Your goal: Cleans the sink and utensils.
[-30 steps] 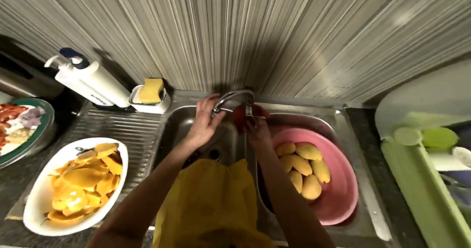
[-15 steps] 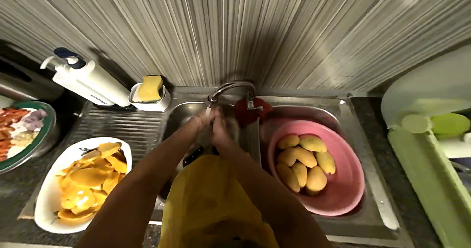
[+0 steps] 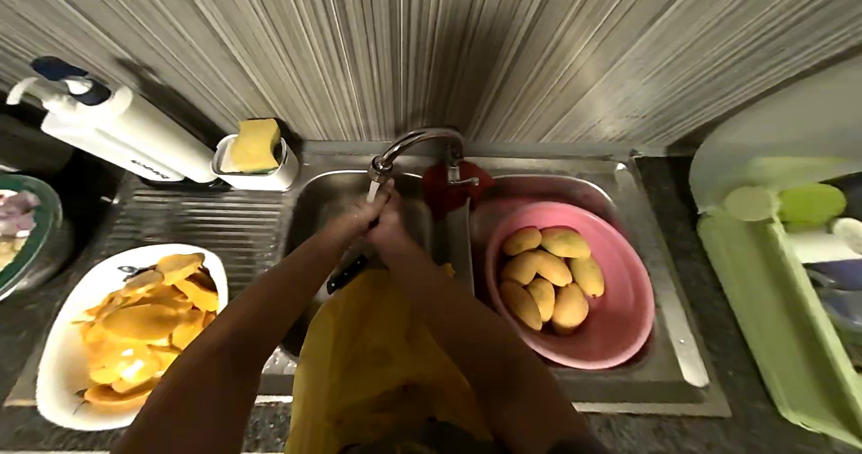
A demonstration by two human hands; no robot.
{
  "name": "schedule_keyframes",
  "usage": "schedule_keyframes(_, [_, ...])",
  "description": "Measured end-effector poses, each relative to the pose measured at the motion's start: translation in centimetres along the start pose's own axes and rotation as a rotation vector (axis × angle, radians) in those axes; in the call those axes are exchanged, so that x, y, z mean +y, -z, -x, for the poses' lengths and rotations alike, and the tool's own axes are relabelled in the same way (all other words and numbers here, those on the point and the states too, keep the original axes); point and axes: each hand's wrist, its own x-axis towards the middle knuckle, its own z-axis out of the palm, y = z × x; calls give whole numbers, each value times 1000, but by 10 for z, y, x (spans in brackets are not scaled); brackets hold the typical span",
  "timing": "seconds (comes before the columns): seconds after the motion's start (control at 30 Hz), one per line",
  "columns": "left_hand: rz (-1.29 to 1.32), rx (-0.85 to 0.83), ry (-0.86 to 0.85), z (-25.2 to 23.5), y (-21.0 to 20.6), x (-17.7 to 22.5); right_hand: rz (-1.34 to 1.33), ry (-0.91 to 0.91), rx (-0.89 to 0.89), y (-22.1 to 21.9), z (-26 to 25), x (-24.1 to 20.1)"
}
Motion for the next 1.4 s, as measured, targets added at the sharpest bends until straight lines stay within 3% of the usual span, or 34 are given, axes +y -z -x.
schedule_keyframes(0.1, [-113, -139, -262, -9, -9, -11, -158, 56, -101, 14, -4, 0])
schedule_keyframes(0.17, [-241, -95, -351, -22, -13, -18, -240, 106, -95, 9, -3, 0])
schedule_keyframes(0.3, [-258, 110, -179, -23, -6, -16, -168, 212, -118, 0, -5, 14])
schedule_keyframes(0.4, [-130, 87, -151, -5, 7, -28, -209, 127, -170, -10, -1, 20])
schedule_keyframes(0.5, [60, 55, -230, 3, 6, -41, 106, 174, -153, 1, 17, 19])
schedule_keyframes(0.6, [-84, 1, -301, -13, -4, -33, 167, 123, -88, 15, -1, 8])
schedule_keyframes(0.67, [-180, -64, -317, -25, -9, -31, 357, 175, -34, 29, -1, -1])
schedule_keyframes(0.7, [-174, -70, -321, -25, -11, -32, 460, 196, -16, 35, -2, -2])
schedule_keyframes(0.77, [-70, -16, -300, -27, -9, -38, 425, 146, 24, 40, -15, 4])
schedule_keyframes(0.9, [-135, 29, -305, -62, -4, -90, 490, 29, 84, 17, -21, 13])
schedule_keyframes(0.97, [-257, 22, -383, -62, -10, -112, 685, -1, 79, 10, -27, 17])
schedule_keyframes(1.07, [-325, 90, -463, -68, -28, -136, 1092, 68, -67, 9, -20, 13])
schedule_keyframes(1.2, [-375, 94, -443, -80, -36, -148, 1532, 271, -339, 4, -10, -1])
schedule_keyframes(1.3, [-421, 142, -460, -86, -26, -145, 1538, 273, -415, 1, -5, -11])
schedule_keyframes(1.4, [-410, -9, -348, -87, 2, -128, 1374, 274, -247, 8, 1, -16])
